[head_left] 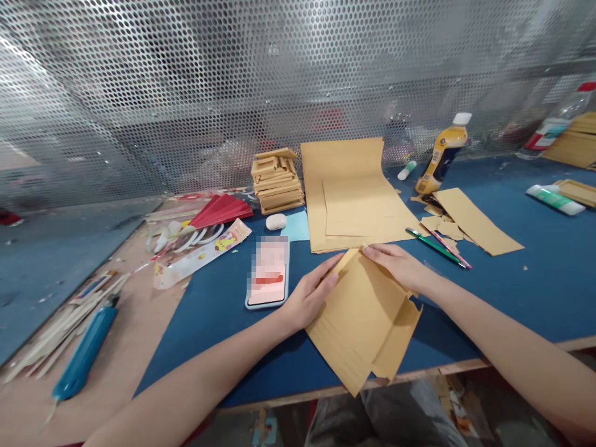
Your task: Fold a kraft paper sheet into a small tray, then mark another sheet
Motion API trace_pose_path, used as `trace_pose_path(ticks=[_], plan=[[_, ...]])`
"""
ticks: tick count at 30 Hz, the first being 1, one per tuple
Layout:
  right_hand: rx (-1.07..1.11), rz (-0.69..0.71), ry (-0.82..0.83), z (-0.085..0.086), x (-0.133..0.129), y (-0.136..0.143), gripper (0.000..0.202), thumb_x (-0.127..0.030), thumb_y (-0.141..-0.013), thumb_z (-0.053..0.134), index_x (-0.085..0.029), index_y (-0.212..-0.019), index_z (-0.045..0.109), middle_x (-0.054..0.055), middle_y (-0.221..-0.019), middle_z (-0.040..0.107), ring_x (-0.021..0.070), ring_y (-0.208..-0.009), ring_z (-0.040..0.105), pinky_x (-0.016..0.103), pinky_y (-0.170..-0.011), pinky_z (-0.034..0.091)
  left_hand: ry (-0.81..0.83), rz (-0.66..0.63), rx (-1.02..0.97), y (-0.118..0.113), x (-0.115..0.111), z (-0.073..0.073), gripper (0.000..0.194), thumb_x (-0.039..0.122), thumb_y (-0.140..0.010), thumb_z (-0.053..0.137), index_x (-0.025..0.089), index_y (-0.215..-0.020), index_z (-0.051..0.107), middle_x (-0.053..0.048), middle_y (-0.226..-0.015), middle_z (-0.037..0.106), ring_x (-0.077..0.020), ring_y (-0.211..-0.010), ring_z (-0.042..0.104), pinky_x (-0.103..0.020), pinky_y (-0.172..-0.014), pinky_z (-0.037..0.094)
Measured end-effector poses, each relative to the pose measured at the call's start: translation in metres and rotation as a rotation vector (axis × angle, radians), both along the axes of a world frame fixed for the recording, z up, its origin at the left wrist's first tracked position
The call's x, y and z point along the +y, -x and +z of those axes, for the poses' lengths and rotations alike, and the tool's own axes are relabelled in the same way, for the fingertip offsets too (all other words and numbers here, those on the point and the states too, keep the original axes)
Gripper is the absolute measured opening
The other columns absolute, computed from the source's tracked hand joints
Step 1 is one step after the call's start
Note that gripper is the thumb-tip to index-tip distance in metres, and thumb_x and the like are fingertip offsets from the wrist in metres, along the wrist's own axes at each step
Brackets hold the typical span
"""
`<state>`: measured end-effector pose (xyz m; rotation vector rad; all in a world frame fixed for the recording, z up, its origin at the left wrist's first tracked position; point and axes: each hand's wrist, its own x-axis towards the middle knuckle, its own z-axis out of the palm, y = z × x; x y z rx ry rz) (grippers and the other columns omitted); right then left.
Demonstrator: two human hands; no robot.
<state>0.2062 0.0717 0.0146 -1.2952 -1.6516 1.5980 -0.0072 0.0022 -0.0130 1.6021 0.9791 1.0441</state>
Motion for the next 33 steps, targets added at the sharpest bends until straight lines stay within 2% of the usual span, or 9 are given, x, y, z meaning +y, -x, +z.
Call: trace_pose_path(ticks=[3, 6, 9, 12, 14, 19, 25, 29, 33], plan=[[0.009, 0.018, -0.046, 0.000, 0.001, 0.000, 0.041, -0.057, -0.080, 0.057, -0.020, -0.091, 0.069, 0.004, -0.086, 0.070, 0.0211, -0.080, 0.063, 0.030, -0.068, 0.047, 0.015, 0.012, 0.005, 0.000, 0.000, -0.002, 0.042, 0.037, -0.097, 0.042, 0.022, -0.137, 0.045, -0.002, -0.140, 0.047, -0.0216, -0.130, 0.042, -0.035, -0.110, 0.033], [0.056, 0.036, -0.125, 0.002, 0.002, 0.000, 0.041, -0.054, -0.081, 0.057, -0.021, -0.103, 0.067, 0.004, -0.094, 0.068, 0.0185, -0.083, 0.061, 0.028, -0.069, 0.046, 0.024, 0.012, 0.053, 0.001, 0.001, -0.008, 0.044, 0.038, -0.096, 0.046, 0.022, -0.137, 0.045, -0.003, -0.139, 0.049, -0.0225, -0.128, 0.045, -0.037, -0.109, 0.034], [0.042, 0.136, -0.205, 0.002, 0.002, -0.001, 0.043, -0.051, -0.080, 0.060, -0.023, -0.112, 0.065, 0.003, -0.096, 0.067, 0.0156, -0.079, 0.059, 0.027, -0.067, 0.045, 0.019, 0.000, 0.094, 0.001, 0.002, -0.012, 0.044, 0.037, -0.094, 0.048, 0.021, -0.136, 0.047, -0.003, -0.138, 0.050, -0.0231, -0.126, 0.048, -0.039, -0.109, 0.035], [-0.059, 0.246, -0.284, 0.001, 0.002, -0.001, 0.039, -0.049, -0.077, 0.064, -0.022, -0.105, 0.069, 0.002, -0.084, 0.067, 0.0139, -0.069, 0.055, 0.026, -0.061, 0.041, 0.007, -0.018, 0.110, 0.000, 0.002, -0.011, 0.042, 0.035, -0.093, 0.051, 0.021, -0.133, 0.051, -0.003, -0.134, 0.053, -0.0226, -0.124, 0.050, -0.038, -0.108, 0.036], [-0.101, 0.250, -0.324, 0.000, 0.002, -0.001, 0.035, -0.047, -0.077, 0.064, -0.021, -0.099, 0.071, 0.001, -0.081, 0.067, 0.0137, -0.067, 0.054, 0.026, -0.059, 0.040, 0.003, -0.030, 0.110, 0.000, 0.002, -0.009, 0.042, 0.034, -0.092, 0.052, 0.022, -0.132, 0.052, -0.003, -0.133, 0.055, -0.0224, -0.123, 0.051, -0.036, -0.108, 0.037], [-0.118, 0.113, -0.390, 0.001, 0.006, -0.005, 0.032, -0.047, -0.076, 0.065, -0.021, -0.092, 0.073, 0.001, -0.082, 0.067, 0.0144, -0.067, 0.053, 0.026, -0.059, 0.039, 0.131, 0.013, -0.010, 0.002, 0.004, -0.002, 0.044, 0.036, -0.085, 0.061, 0.021, -0.126, 0.057, -0.004, -0.130, 0.057, -0.0266, -0.119, 0.053, -0.037, -0.101, 0.043], [-0.005, -0.168, -0.379, 0.001, 0.018, -0.012, 0.031, -0.047, -0.071, 0.070, -0.023, -0.091, 0.072, 0.000, -0.073, 0.063, 0.0148, -0.066, 0.052, 0.027, -0.059, 0.040, 0.277, 0.190, -0.442, 0.007, 0.009, -0.003, 0.047, 0.038, -0.085, 0.058, 0.020, -0.128, 0.053, -0.008, -0.118, 0.064, -0.0297, -0.114, 0.056, -0.042, -0.096, 0.044], [0.290, -0.365, -0.222, -0.002, 0.025, -0.012, 0.026, -0.040, -0.066, 0.075, -0.025, -0.085, 0.067, -0.001, -0.079, 0.065, 0.0161, -0.071, 0.059, 0.029, -0.065, 0.046, 0.274, 0.288, -0.686, 0.006, 0.011, -0.007, 0.061, 0.047, -0.085, 0.056, 0.021, -0.138, 0.040, -0.009, -0.124, 0.060, -0.0298, -0.116, 0.055, -0.042, -0.095, 0.045], [0.465, -0.512, -0.086, 0.000, 0.029, -0.012, 0.023, -0.032, -0.061, 0.077, -0.024, -0.076, 0.061, -0.002, -0.074, 0.064, 0.0153, -0.066, 0.060, 0.029, -0.063, 0.048, 0.230, 0.283, -0.679, 0.004, 0.012, -0.007, 0.070, 0.040, -0.081, 0.063, 0.025, -0.141, 0.033, -0.009, -0.135, 0.051, -0.0290, -0.119, 0.053, -0.040, -0.093, 0.047]])
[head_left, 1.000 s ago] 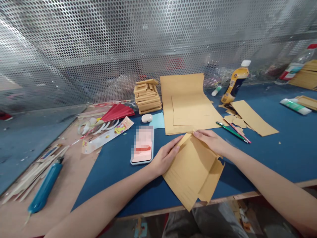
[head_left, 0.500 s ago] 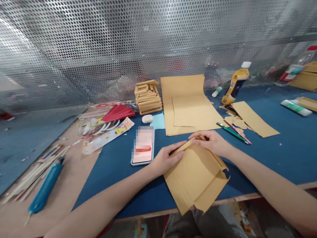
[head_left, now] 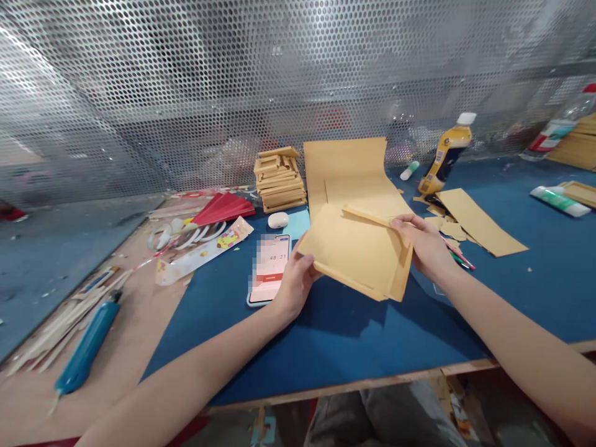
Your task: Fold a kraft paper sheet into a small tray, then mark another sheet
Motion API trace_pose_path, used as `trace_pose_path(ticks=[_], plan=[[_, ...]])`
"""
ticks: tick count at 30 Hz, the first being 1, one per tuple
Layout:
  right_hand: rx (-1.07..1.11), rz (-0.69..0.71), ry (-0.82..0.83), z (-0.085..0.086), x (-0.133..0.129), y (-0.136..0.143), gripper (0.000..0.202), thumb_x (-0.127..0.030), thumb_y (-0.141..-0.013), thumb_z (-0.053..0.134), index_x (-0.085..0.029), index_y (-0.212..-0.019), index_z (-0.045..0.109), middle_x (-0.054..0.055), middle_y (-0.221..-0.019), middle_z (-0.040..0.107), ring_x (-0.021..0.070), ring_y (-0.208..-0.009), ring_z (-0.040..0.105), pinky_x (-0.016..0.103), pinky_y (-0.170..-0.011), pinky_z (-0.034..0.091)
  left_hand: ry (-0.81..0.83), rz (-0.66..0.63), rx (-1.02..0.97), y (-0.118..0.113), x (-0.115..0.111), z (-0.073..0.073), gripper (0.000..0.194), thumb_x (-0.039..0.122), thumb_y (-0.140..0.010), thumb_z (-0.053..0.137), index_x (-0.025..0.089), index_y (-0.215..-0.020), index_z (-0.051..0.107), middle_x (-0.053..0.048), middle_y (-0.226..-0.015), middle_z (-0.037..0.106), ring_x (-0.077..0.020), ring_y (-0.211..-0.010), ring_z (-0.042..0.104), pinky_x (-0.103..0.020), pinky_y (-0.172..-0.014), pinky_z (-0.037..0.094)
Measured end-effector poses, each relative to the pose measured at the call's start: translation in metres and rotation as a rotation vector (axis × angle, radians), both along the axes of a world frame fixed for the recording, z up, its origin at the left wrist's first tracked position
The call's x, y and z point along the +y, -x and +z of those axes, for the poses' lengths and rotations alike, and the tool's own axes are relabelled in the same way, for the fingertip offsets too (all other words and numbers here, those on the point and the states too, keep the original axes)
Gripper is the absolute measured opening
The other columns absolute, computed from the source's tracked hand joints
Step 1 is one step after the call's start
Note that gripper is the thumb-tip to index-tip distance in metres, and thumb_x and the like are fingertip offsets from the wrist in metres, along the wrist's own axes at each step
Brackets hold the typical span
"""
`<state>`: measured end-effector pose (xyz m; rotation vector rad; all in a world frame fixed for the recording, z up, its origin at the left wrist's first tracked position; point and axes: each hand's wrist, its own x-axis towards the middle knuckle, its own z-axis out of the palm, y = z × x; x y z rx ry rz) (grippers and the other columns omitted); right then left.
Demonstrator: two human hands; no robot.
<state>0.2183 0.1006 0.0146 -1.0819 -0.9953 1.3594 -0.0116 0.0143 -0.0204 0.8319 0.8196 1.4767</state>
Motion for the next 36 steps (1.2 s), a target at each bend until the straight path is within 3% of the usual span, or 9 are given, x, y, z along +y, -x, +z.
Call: trace_pose_path(ticks=[6, 10, 14, 16, 18, 21, 27, 32, 36], plan=[[-0.100, 0.162, 0.128, 0.010, -0.005, 0.000, 0.021, -0.025, -0.059, 0.072, -0.022, -0.064, 0.052, -0.004, -0.057, 0.053, 0.0134, -0.052, 0.052, 0.027, -0.049, 0.040, -0.013, -0.100, 0.192, 0.000, -0.001, 0.000, 0.076, 0.026, -0.078, 0.063, 0.021, -0.144, 0.025, -0.012, -0.134, 0.051, -0.0287, -0.116, 0.056, -0.041, -0.094, 0.049], [-0.164, 0.206, 0.072, 0.008, -0.005, 0.000, 0.022, -0.027, -0.060, 0.070, -0.022, -0.067, 0.050, -0.001, -0.068, 0.058, 0.0150, -0.061, 0.055, 0.028, -0.055, 0.042, -0.027, -0.085, 0.315, -0.001, -0.001, 0.000, 0.072, 0.023, -0.078, 0.061, 0.018, -0.142, 0.029, -0.012, -0.132, 0.053, -0.0278, -0.112, 0.058, -0.041, -0.093, 0.050], [-0.195, 0.084, -0.165, 0.001, 0.001, -0.003, 0.020, -0.028, -0.067, 0.067, -0.024, -0.084, 0.057, 0.000, -0.093, 0.062, 0.0171, -0.087, 0.060, 0.032, -0.078, 0.047, -0.166, 0.247, 0.564, 0.002, -0.008, 0.009, 0.056, 0.028, -0.086, 0.059, 0.020, -0.137, 0.039, -0.009, -0.130, 0.055, -0.0253, -0.117, 0.055, -0.039, -0.098, 0.047], [-0.204, 0.024, -0.278, -0.002, 0.003, -0.006, 0.022, -0.029, -0.072, 0.064, -0.027, -0.092, 0.057, 0.000, -0.101, 0.061, 0.0178, -0.100, 0.058, 0.034, -0.088, 0.044, -0.356, 0.433, 0.774, 0.007, -0.015, 0.014, 0.047, 0.024, -0.091, 0.053, 0.025, -0.137, 0.041, -0.006, -0.132, 0.054, -0.0230, -0.123, 0.050, -0.038, -0.103, 0.042], [-0.207, 0.002, -0.332, -0.003, 0.005, -0.008, 0.024, -0.029, -0.074, 0.062, -0.028, -0.097, 0.056, 0.001, -0.108, 0.060, 0.0184, -0.108, 0.056, 0.036, -0.095, 0.042, -0.673, 0.465, 0.980, 0.013, -0.020, 0.017, 0.048, 0.014, -0.094, 0.044, 0.031, -0.138, 0.039, -0.002, -0.134, 0.053, -0.0205, -0.126, 0.048, -0.040, -0.107, 0.037], [-0.218, -0.012, -0.337, -0.002, 0.006, -0.010, 0.024, -0.027, -0.076, 0.061, -0.028, -0.100, 0.056, 0.002, -0.111, 0.058, 0.0189, -0.109, 0.056, 0.037, -0.098, 0.041, -1.056, 0.260, 1.288, 0.018, -0.022, 0.016, 0.056, 0.006, -0.092, 0.039, 0.036, -0.140, 0.037, 0.001, -0.139, 0.048, -0.0187, -0.131, 0.043, -0.040, -0.112, 0.028], [-0.340, -0.012, -0.354, 0.001, 0.004, -0.007, 0.019, -0.029, -0.074, 0.063, -0.024, -0.091, 0.056, 0.003, -0.100, 0.062, 0.0208, -0.100, 0.059, 0.040, -0.093, 0.045, -1.052, -0.236, 1.531, 0.011, -0.012, 0.013, 0.058, 0.002, -0.089, 0.027, 0.023, -0.142, 0.037, -0.003, -0.143, 0.042, -0.0170, -0.136, 0.032, -0.037, -0.114, 0.025], [-0.637, 0.257, -0.526, 0.009, -0.012, -0.006, 0.010, -0.030, -0.080, 0.059, -0.022, -0.086, 0.060, 0.004, -0.089, 0.065, 0.0195, -0.085, 0.060, 0.035, -0.082, 0.047, -1.107, -0.623, 1.553, 0.007, -0.015, 0.020, 0.053, 0.009, -0.091, 0.028, 0.027, -0.140, 0.038, 0.001, -0.145, 0.040, -0.0134, -0.137, 0.030, -0.033, -0.116, 0.018], [-0.870, 0.577, -0.632, 0.014, -0.025, -0.005, 0.012, -0.026, -0.081, 0.056, -0.021, -0.090, 0.062, 0.004, -0.091, 0.066, 0.0193, -0.085, 0.060, 0.032, -0.079, 0.046, -1.100, -0.755, 1.531, 0.001, -0.021, 0.019, 0.058, 0.007, -0.085, 0.038, 0.026, -0.139, 0.040, 0.000, -0.144, 0.042, -0.0136, -0.136, 0.032, -0.032, -0.115, 0.020]])
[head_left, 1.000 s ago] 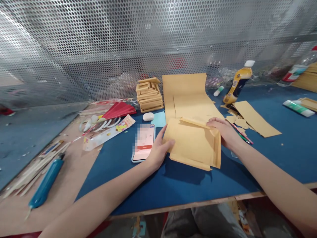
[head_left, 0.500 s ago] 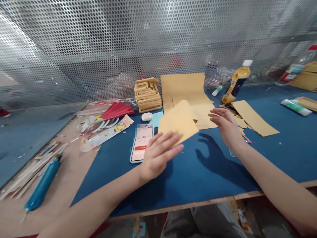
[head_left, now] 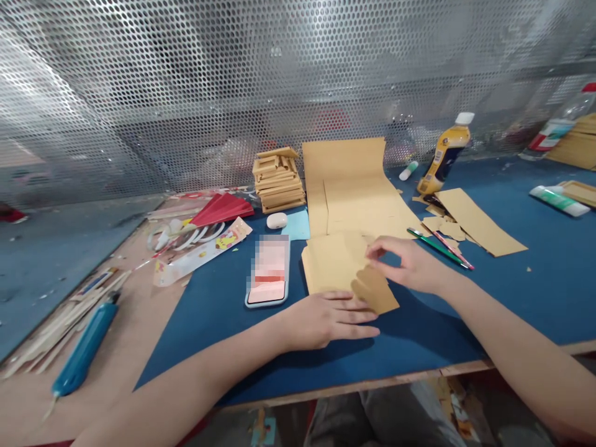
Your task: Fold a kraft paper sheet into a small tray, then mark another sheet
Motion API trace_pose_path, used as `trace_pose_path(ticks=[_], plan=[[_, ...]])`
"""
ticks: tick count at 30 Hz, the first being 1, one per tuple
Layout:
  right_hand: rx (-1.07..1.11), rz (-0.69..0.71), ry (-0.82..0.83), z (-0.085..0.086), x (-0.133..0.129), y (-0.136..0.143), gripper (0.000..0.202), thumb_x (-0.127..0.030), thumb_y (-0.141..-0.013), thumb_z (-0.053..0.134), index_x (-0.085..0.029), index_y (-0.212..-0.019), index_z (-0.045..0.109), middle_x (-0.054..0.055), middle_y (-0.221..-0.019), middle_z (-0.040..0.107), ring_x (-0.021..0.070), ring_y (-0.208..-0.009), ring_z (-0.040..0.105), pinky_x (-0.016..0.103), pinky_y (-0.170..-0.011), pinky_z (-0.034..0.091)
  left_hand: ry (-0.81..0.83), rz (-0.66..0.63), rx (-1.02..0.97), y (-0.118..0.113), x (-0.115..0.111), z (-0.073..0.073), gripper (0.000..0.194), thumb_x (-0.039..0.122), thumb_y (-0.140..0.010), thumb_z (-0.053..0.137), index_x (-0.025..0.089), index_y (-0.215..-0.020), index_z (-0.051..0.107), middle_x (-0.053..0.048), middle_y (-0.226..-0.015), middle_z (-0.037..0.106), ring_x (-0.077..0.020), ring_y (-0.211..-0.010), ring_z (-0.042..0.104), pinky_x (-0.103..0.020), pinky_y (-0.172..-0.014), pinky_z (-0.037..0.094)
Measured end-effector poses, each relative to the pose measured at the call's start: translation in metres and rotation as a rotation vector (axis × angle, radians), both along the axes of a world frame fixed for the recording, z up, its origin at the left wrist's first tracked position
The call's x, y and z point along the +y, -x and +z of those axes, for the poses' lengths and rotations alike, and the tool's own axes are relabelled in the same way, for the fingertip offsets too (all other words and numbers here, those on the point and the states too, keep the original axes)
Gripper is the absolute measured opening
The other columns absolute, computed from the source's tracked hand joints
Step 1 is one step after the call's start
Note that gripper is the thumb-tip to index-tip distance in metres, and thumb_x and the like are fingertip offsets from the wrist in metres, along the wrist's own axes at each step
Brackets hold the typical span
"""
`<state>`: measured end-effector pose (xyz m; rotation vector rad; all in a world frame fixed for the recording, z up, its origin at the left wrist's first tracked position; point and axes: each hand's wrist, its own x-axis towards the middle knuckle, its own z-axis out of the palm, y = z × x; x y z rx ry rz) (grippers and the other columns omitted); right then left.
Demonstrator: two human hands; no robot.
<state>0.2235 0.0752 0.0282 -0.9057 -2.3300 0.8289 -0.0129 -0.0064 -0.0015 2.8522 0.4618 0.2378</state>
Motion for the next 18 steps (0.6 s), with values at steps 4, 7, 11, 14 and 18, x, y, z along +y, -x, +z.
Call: trace_pose_path(ticks=[4, 7, 11, 14, 18], plan=[[-0.276, 0.253, 0.012, 0.006, -0.009, 0.003, 0.006, -0.023, -0.078, 0.058, -0.019, -0.081, 0.062, 0.004, -0.082, 0.064, 0.0166, -0.074, 0.057, 0.028, -0.067, 0.043, -0.006, 0.026, -0.015, -0.002, -0.001, -0.007, 0.050, 0.010, -0.087, 0.039, 0.019, -0.136, 0.045, -0.006, -0.139, 0.048, -0.0149, -0.131, 0.042, -0.033, -0.114, 0.025], [-0.331, 0.358, -0.028, 0.010, -0.014, 0.006, 0.009, -0.025, -0.074, 0.065, -0.018, -0.078, 0.061, 0.003, -0.079, 0.062, 0.0161, -0.075, 0.055, 0.028, -0.069, 0.042, -0.094, 0.057, -0.071, -0.001, -0.001, -0.010, 0.040, 0.015, -0.091, 0.039, 0.015, -0.129, 0.052, -0.010, -0.131, 0.056, -0.0187, -0.123, 0.052, -0.035, -0.110, 0.033], [-0.374, 0.431, -0.111, 0.006, -0.018, 0.009, 0.026, -0.036, -0.067, 0.075, -0.019, -0.081, 0.062, 0.003, -0.080, 0.061, 0.0185, -0.080, 0.055, 0.032, -0.075, 0.040, -0.238, 0.093, -0.167, -0.003, -0.001, -0.009, 0.029, 0.020, -0.093, 0.042, 0.014, -0.116, 0.058, -0.012, -0.110, 0.067, -0.0201, -0.106, 0.062, -0.033, -0.097, 0.046], [-0.398, 0.441, -0.152, 0.000, -0.018, 0.010, 0.031, -0.038, -0.066, 0.076, -0.019, -0.087, 0.064, 0.004, -0.086, 0.062, 0.0211, -0.086, 0.056, 0.035, -0.077, 0.040, -0.322, 0.158, -0.167, -0.004, -0.002, -0.009, 0.021, 0.020, -0.093, 0.044, 0.013, -0.102, 0.061, -0.009, -0.093, 0.068, -0.0192, -0.093, 0.065, -0.030, -0.084, 0.051], [-0.397, 0.426, -0.156, -0.003, -0.018, 0.009, 0.030, -0.034, -0.068, 0.074, -0.020, -0.092, 0.064, 0.006, -0.095, 0.063, 0.0225, -0.092, 0.056, 0.037, -0.083, 0.039, -0.435, 0.184, -0.001, -0.007, -0.005, -0.009, 0.019, 0.023, -0.092, 0.044, 0.014, -0.086, 0.059, -0.008, -0.082, 0.063, -0.0191, -0.078, 0.062, -0.030, -0.068, 0.050]])
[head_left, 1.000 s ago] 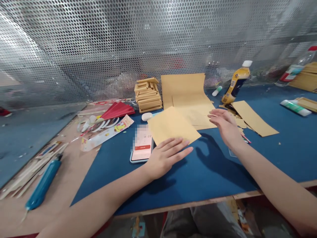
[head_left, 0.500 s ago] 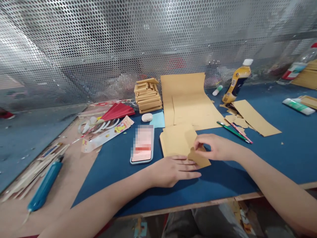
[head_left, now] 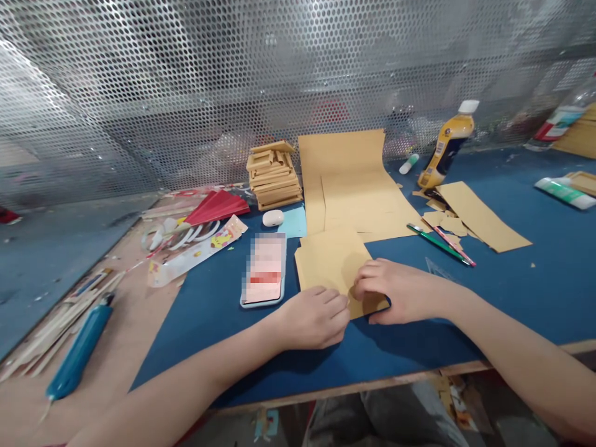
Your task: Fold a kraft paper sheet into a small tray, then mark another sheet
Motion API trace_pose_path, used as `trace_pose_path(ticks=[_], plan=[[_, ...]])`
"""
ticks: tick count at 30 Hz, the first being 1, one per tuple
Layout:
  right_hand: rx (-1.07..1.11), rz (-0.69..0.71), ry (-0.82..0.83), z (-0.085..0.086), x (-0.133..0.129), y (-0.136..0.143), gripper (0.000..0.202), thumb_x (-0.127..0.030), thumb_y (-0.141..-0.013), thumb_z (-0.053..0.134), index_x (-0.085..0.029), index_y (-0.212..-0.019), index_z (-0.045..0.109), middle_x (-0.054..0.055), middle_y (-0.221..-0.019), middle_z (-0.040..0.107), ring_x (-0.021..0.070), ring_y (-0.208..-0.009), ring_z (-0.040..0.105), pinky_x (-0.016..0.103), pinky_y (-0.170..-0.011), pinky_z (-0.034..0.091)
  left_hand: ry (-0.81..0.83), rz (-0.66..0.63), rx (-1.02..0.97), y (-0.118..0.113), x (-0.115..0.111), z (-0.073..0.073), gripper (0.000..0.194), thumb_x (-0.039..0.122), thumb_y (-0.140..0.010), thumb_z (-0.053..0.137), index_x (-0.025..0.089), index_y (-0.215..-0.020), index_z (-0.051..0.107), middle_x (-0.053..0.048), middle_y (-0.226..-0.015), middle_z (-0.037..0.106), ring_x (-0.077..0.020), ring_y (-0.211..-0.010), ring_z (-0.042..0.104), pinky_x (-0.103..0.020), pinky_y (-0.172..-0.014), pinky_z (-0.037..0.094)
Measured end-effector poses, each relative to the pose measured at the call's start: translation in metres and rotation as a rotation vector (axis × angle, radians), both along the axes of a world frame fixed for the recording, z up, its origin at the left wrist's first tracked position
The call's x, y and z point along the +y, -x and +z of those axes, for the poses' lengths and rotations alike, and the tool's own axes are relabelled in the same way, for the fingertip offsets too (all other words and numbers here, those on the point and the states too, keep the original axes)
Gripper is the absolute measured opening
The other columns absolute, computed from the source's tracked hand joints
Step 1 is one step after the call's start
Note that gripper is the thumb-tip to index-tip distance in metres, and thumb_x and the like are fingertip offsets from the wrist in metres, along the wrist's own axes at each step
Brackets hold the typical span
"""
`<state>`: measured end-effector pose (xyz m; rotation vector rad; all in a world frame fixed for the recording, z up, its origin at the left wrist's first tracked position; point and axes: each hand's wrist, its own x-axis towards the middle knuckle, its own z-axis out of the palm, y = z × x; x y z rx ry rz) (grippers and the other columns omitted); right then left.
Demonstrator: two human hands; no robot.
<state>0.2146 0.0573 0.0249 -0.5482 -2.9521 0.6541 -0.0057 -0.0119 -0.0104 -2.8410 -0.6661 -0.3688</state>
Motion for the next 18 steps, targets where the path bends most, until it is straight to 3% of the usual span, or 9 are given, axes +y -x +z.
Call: trace_pose_path(ticks=[5, 11, 15, 18], plan=[[0.003, -0.015, 0.013, -0.001, 0.001, -0.001, 0.032, -0.033, -0.068, 0.074, -0.019, -0.095, 0.065, 0.007, -0.104, 0.063, 0.0238, -0.099, 0.056, 0.038, -0.090, 0.040, -0.052, 0.055, 0.182, -0.005, -0.010, 0.005, 0.013, 0.015, -0.089, 0.045, 0.015, -0.083, 0.057, -0.005, -0.078, 0.059, -0.0192, -0.069, 0.056, -0.030, -0.055, 0.041], [0.029, -0.025, 0.031, 0.001, 0.002, -0.001, 0.028, -0.030, -0.073, 0.069, -0.019, -0.098, 0.065, 0.009, -0.109, 0.063, 0.0235, -0.100, 0.057, 0.037, -0.090, 0.041, -0.014, 0.137, 0.180, -0.006, -0.013, 0.008, 0.014, 0.013, -0.088, 0.044, 0.014, -0.084, 0.057, -0.005, -0.074, 0.057, -0.0189, -0.065, 0.054, -0.029, -0.054, 0.039], [0.067, -0.026, 0.059, 0.002, 0.004, -0.001, 0.020, -0.020, -0.075, 0.063, -0.018, -0.095, 0.065, 0.009, -0.104, 0.064, 0.0219, -0.096, 0.058, 0.033, -0.085, 0.043, 0.142, 0.253, 0.060, 0.000, -0.005, 0.009, 0.021, 0.015, -0.091, 0.037, 0.013, -0.084, 0.056, -0.006, -0.076, 0.057, -0.0193, -0.068, 0.054, -0.030, -0.060, 0.043], [0.090, -0.049, 0.078, 0.000, 0.007, -0.001, 0.012, -0.016, -0.081, 0.055, -0.018, -0.090, 0.064, 0.007, -0.093, 0.066, 0.0188, -0.087, 0.059, 0.030, -0.079, 0.043, 0.395, 0.357, -0.153, 0.005, 0.002, 0.012, 0.023, 0.018, -0.094, 0.034, 0.014, -0.085, 0.056, -0.005, -0.078, 0.058, -0.0179, -0.070, 0.055, -0.029, -0.063, 0.043]])
